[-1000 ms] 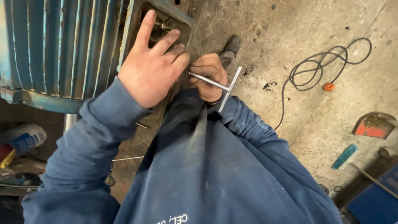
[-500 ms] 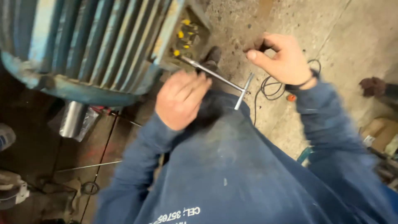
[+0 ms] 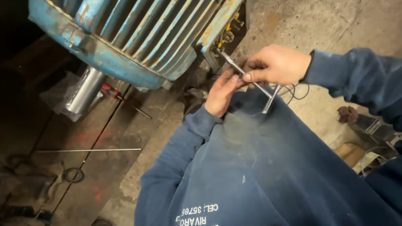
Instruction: The person uses a T-handle wrench to tighten screws inside the open terminal box of a large blue electric motor. The hands repeatedly rotate the tool to secure the connections within the motor's junction box.
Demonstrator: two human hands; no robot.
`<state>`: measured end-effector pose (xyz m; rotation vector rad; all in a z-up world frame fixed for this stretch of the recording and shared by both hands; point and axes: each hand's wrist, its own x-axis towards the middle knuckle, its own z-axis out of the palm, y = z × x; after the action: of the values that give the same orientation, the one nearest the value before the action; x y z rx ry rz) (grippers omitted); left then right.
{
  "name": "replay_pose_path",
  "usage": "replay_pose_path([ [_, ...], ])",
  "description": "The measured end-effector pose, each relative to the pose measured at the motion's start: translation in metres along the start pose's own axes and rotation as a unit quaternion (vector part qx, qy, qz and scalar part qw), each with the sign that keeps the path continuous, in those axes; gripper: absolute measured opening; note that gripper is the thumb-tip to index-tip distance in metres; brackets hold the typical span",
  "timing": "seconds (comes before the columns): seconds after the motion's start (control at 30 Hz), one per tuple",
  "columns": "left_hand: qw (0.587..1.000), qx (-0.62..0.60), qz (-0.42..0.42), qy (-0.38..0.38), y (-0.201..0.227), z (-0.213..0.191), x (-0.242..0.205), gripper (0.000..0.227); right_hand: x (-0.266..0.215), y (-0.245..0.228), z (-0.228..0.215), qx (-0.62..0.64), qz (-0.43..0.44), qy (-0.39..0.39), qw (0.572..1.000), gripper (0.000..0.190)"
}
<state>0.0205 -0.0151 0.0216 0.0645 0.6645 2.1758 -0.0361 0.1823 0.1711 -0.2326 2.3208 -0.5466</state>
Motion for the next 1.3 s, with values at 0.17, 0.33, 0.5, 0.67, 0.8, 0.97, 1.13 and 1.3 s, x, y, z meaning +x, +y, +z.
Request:
replay_pose_path([
  [0.17, 0.997, -0.058, 0.022, 0.051, 0.007, 0.023, 0.017, 0.043, 0.004, 0.023, 0.003, 0.291, 0.061, -0.154, 0.942, 0.049],
  [0.33, 0.988, -0.014, 0.105, 0.11, -0.02, 0.021, 0.028, 0.032, -0.009, -0.001, 0.002, -0.036, 0.061, -0.077, 0.995, 0.056],
  [0.5, 0.985, -0.002, 0.097, 0.145, -0.042, 0.008, 0.037, 0.031, -0.01, -0.013, -0.006, -0.099, 0.075, -0.07, 0.99, 0.052],
  [0.67, 0.991, -0.094, 0.056, 0.077, 0.008, 0.033, 0.028, 0.037, -0.012, 0.001, 0.0, -0.042, 0.018, -0.046, 0.998, 0.041],
  [0.8, 0.993, -0.101, -0.014, 0.061, 0.007, 0.018, 0.019, 0.044, -0.007, 0.013, -0.003, 0.166, 0.093, -0.163, 0.968, 0.04],
  [0.97, 0.988, -0.085, 0.089, 0.093, -0.04, -0.005, 0.02, 0.031, -0.01, -0.022, -0.019, -0.04, 0.145, -0.164, 0.975, 0.052],
  [1.13, 0.984, -0.092, 0.089, 0.123, -0.057, -0.01, 0.024, 0.025, -0.012, -0.009, -0.008, -0.067, 0.121, -0.107, 0.985, 0.047],
  [1.3, 0.989, -0.137, 0.03, 0.055, 0.0, 0.027, 0.027, 0.034, -0.012, 0.018, -0.001, 0.118, 0.088, -0.115, 0.982, 0.041],
])
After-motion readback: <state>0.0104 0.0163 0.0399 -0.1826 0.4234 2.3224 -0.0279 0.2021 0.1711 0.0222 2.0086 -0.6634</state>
